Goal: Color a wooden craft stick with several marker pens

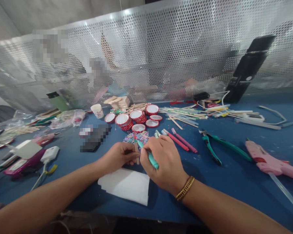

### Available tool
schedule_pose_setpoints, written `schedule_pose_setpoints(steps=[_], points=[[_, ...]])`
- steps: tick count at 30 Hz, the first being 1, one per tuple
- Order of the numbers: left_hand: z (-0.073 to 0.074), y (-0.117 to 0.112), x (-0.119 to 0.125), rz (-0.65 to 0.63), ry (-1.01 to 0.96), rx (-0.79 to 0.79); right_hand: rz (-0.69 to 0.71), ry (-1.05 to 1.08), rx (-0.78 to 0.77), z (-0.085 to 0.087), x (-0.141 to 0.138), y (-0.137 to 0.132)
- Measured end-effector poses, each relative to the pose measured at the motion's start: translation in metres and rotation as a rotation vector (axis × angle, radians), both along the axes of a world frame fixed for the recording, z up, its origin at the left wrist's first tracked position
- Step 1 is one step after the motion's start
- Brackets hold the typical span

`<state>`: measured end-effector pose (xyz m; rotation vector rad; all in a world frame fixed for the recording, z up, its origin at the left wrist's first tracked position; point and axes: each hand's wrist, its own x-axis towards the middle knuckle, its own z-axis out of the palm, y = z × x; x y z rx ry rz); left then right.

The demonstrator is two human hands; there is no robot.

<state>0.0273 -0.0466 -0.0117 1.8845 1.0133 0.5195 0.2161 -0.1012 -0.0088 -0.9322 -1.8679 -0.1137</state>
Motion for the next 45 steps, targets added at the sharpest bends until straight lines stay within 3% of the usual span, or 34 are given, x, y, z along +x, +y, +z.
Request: schedule_pose_setpoints(steps=[45], points=[[-0.0001, -0.0003, -0.0012, -0.008, 0.004, 0.002, 0.045, -0.021, -0.007, -0.0027, -0.0022, 0.0025]])
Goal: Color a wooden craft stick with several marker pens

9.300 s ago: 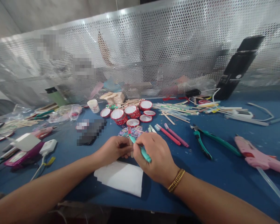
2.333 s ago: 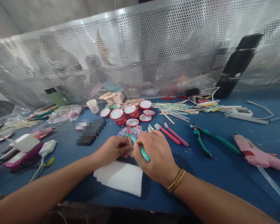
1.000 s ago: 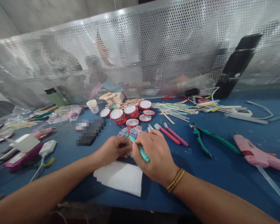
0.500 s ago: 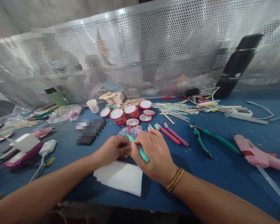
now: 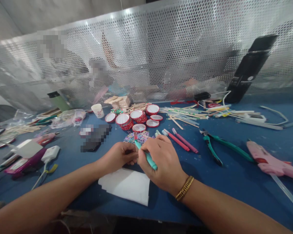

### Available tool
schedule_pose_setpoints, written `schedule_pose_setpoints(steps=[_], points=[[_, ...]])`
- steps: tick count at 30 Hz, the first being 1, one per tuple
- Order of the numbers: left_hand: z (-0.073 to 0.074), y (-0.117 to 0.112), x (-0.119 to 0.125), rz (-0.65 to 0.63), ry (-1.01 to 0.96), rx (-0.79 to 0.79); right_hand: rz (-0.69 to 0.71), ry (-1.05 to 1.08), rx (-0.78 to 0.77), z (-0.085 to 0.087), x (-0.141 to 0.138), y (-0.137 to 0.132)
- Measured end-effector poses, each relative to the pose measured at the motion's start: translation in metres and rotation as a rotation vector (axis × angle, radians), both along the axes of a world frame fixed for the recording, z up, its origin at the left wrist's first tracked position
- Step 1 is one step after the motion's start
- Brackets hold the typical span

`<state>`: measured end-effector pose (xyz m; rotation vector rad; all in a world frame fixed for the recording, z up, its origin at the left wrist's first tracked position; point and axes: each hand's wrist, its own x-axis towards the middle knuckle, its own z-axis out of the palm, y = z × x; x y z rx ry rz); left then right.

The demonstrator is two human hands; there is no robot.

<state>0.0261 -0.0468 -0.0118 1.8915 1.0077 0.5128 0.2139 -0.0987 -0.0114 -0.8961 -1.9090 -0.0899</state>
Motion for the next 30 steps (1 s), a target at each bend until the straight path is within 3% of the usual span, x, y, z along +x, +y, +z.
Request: schedule_pose_setpoints(steps=[30], points=[[-0.0019, 0.0013, 0.0003, 0.002, -0.001, -0.005, 0.005, -0.004, -0.014, 0.0007, 0.0007, -0.0023]])
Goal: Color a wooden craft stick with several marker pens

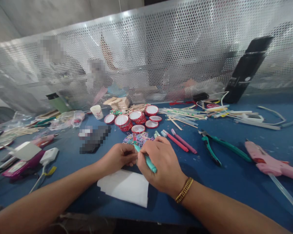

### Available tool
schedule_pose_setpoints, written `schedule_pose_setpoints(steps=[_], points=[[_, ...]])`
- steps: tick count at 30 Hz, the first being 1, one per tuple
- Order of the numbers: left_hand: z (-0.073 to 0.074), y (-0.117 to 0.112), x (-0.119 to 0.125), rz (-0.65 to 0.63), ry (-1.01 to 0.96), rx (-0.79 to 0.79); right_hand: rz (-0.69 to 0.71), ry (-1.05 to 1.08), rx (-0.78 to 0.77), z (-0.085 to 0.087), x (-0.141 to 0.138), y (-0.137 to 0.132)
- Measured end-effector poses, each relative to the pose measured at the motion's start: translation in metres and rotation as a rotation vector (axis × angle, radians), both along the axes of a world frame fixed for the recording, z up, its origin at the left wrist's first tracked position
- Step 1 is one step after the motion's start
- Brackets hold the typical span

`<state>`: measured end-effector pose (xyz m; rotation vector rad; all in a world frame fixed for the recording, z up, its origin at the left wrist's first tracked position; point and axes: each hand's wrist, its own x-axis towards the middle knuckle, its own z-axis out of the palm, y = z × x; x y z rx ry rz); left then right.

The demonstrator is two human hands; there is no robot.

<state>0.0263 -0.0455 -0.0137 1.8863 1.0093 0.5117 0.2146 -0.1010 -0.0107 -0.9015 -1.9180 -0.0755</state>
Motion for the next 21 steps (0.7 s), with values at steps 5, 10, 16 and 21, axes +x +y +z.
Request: schedule_pose_setpoints(steps=[5, 10, 16, 21], points=[[-0.0005, -0.0003, -0.0004, 0.006, 0.003, 0.002, -0.001, 0.001, 0.002, -0.0010, -0.0007, 0.0009], [-0.0015, 0.0003, -0.0012, 0.004, 0.006, -0.005, -0.015, -0.008, -0.011, -0.0018, -0.0010, 0.0019], [-0.0008, 0.0008, -0.0010, -0.007, 0.002, -0.001, -0.027, -0.007, -0.003, -0.0002, -0.0010, 0.0018], [0.0009, 0.0004, 0.0001, -0.002, 0.027, 0.007, -0.058, -0.008, -0.014, 0.0023, 0.0012, 0.0013]])
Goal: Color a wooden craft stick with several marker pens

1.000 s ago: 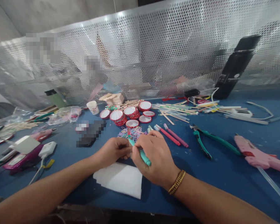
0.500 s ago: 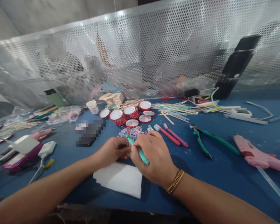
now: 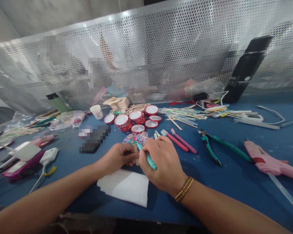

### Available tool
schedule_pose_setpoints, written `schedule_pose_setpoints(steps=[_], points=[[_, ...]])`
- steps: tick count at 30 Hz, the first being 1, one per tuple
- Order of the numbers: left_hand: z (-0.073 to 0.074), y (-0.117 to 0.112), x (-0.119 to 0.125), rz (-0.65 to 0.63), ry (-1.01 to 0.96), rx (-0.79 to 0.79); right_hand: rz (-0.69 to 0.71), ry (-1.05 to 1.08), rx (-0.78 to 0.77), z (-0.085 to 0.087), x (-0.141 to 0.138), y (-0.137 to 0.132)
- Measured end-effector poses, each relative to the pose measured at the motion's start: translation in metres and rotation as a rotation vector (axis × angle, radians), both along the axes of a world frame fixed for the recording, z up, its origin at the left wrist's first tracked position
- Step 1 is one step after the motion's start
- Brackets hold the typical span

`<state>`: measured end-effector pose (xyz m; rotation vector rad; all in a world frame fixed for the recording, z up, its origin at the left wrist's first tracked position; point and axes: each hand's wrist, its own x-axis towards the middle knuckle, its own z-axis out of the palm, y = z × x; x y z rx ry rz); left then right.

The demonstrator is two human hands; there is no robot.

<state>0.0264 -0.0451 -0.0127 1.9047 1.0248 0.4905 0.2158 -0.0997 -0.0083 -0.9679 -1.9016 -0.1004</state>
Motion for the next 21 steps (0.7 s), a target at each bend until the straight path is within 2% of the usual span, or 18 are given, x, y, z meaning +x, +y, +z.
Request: schedule_pose_setpoints(steps=[9, 21], points=[[0.0009, -0.0007, 0.0004, 0.000, -0.025, -0.022, 0.039, 0.022, 0.024, -0.0031, -0.0012, -0.0007], [-0.0017, 0.0000, -0.0004, -0.002, -0.043, -0.020, 0.022, -0.011, 0.001, -0.0024, -0.0025, 0.0000]])
